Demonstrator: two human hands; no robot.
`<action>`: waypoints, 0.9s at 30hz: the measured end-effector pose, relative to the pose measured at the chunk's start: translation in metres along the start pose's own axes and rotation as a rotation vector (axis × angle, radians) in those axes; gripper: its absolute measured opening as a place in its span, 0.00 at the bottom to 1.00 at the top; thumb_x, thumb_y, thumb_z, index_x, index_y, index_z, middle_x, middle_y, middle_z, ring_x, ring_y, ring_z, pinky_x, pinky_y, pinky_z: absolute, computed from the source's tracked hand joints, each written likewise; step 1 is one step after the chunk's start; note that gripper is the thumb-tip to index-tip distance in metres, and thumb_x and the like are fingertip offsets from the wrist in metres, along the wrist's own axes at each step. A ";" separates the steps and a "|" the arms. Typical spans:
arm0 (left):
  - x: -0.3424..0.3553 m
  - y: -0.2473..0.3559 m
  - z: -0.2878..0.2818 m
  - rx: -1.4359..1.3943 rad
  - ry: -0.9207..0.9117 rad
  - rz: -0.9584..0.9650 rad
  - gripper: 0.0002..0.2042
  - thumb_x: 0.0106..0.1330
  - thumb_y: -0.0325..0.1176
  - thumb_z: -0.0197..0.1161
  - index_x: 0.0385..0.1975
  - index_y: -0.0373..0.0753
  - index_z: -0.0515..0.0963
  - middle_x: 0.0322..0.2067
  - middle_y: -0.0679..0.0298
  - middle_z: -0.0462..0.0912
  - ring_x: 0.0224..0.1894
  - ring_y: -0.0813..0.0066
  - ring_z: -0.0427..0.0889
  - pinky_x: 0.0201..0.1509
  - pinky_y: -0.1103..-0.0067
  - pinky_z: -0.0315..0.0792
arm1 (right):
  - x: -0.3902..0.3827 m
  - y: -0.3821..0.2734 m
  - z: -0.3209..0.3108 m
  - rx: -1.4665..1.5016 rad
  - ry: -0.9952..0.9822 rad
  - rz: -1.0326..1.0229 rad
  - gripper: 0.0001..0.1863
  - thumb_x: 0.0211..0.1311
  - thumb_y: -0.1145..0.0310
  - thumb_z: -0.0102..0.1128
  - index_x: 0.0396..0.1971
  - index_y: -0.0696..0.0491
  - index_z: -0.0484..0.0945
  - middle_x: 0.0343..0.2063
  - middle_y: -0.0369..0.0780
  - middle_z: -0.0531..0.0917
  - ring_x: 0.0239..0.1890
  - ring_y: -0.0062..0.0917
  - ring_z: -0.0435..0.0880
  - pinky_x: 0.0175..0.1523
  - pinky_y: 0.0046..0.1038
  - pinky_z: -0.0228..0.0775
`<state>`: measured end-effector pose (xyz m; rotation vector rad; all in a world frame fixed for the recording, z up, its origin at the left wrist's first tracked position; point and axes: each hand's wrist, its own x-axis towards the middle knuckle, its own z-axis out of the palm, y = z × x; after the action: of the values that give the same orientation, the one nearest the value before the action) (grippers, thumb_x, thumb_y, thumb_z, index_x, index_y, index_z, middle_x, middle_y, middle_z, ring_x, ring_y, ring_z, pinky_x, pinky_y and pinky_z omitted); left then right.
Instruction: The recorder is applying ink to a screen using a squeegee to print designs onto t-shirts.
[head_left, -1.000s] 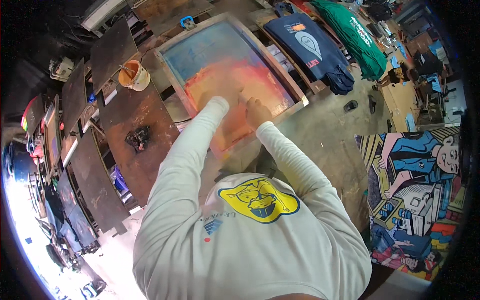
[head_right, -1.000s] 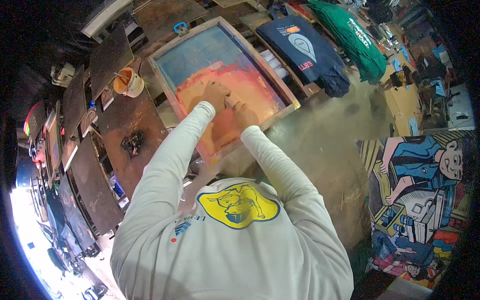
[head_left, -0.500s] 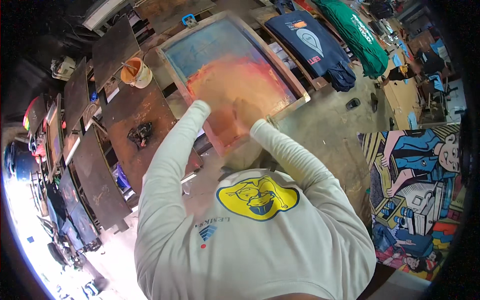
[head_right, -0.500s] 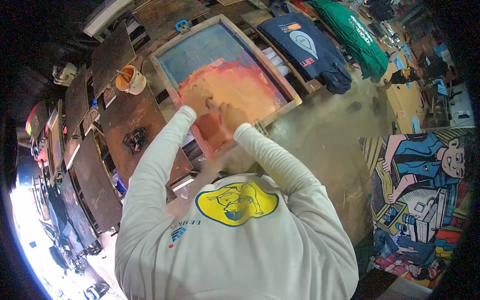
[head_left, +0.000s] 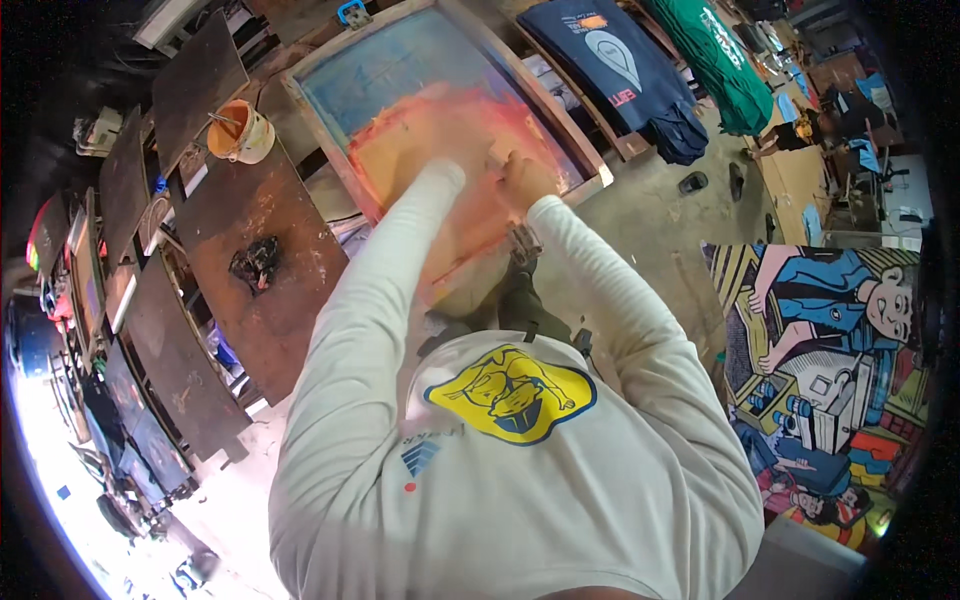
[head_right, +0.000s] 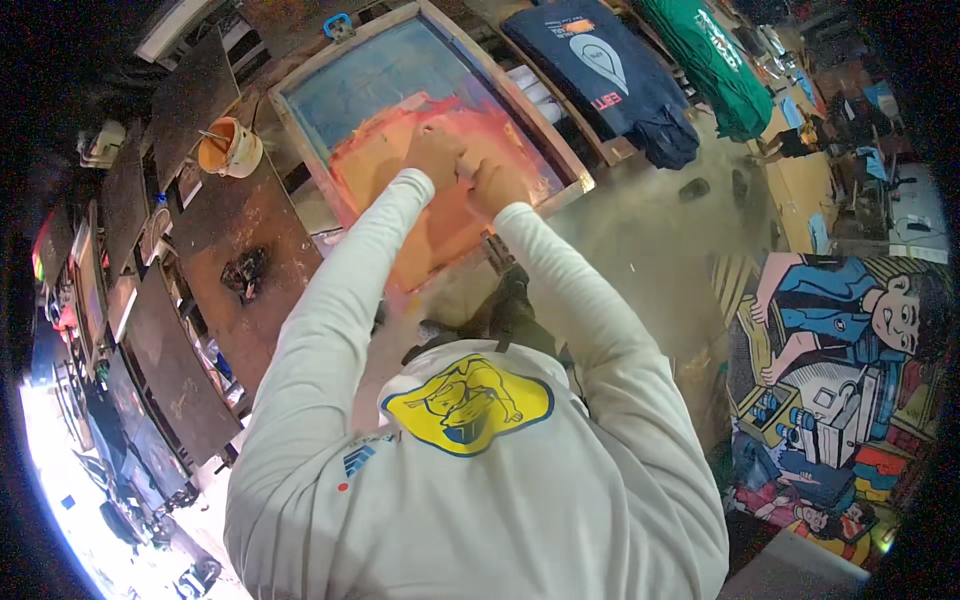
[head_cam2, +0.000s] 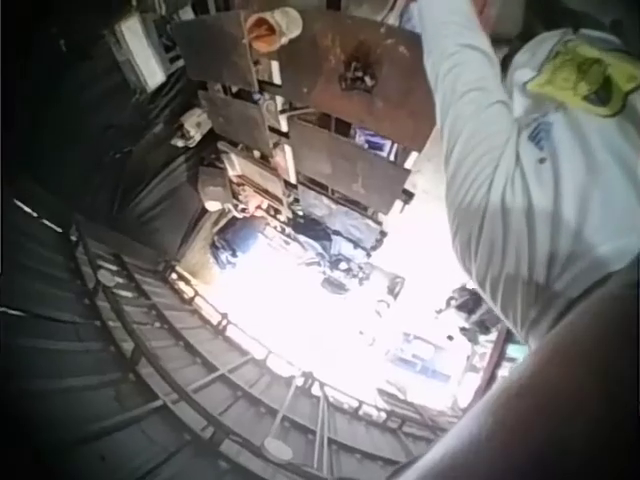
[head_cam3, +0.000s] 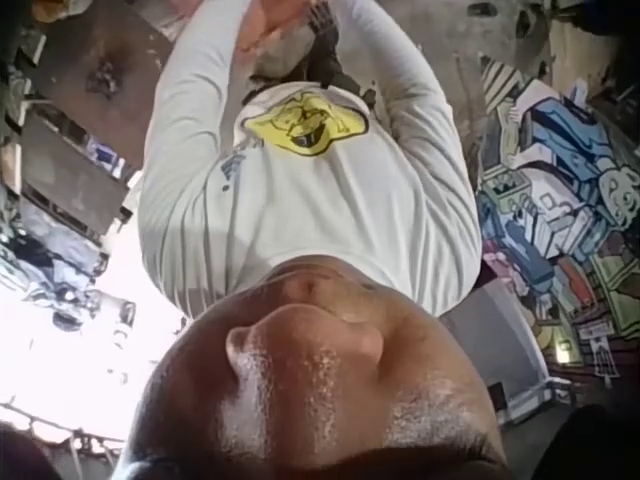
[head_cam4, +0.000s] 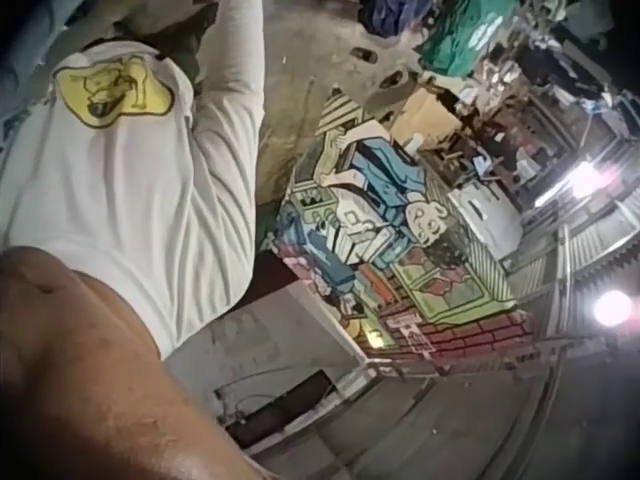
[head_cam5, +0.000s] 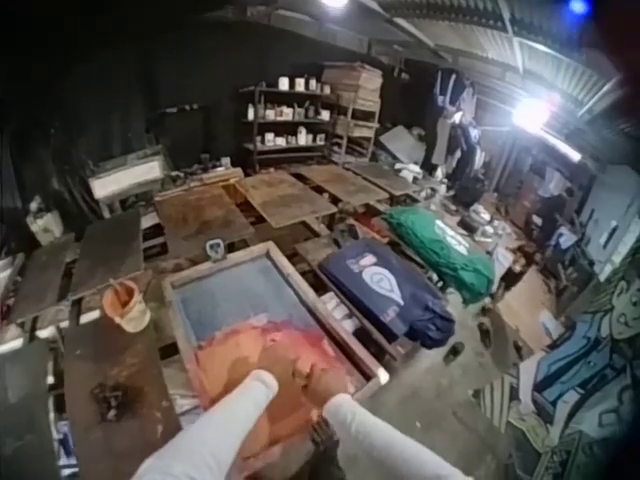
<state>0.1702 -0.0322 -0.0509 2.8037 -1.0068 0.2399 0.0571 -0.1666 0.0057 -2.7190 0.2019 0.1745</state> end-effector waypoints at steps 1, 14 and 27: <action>-0.006 -0.009 0.003 -0.063 0.058 0.031 0.10 0.44 0.36 0.69 0.29 0.51 0.83 0.35 0.68 0.85 0.48 0.67 0.79 0.57 0.62 0.63 | -0.008 -0.011 0.004 0.005 -0.007 -0.001 0.16 0.57 0.63 0.56 0.39 0.59 0.73 0.40 0.56 0.83 0.40 0.50 0.84 0.47 0.48 0.75; -0.083 -0.039 -0.041 -0.069 -0.088 0.002 0.07 0.42 0.34 0.67 0.23 0.50 0.81 0.29 0.68 0.83 0.42 0.65 0.78 0.53 0.62 0.64 | -0.012 -0.034 0.042 0.051 -0.111 -0.464 0.20 0.56 0.61 0.55 0.46 0.58 0.74 0.35 0.55 0.83 0.37 0.50 0.84 0.44 0.49 0.76; 0.075 0.029 -0.027 -0.046 0.060 0.270 0.06 0.43 0.36 0.68 0.23 0.52 0.81 0.31 0.71 0.84 0.44 0.68 0.79 0.56 0.63 0.63 | 0.052 0.057 -0.019 -0.060 0.117 0.028 0.15 0.57 0.57 0.59 0.34 0.55 0.76 0.29 0.53 0.84 0.35 0.51 0.84 0.42 0.51 0.75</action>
<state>0.2059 -0.0955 -0.0073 2.5972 -1.3571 0.3256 0.1003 -0.2322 -0.0070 -2.7896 0.2721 0.0299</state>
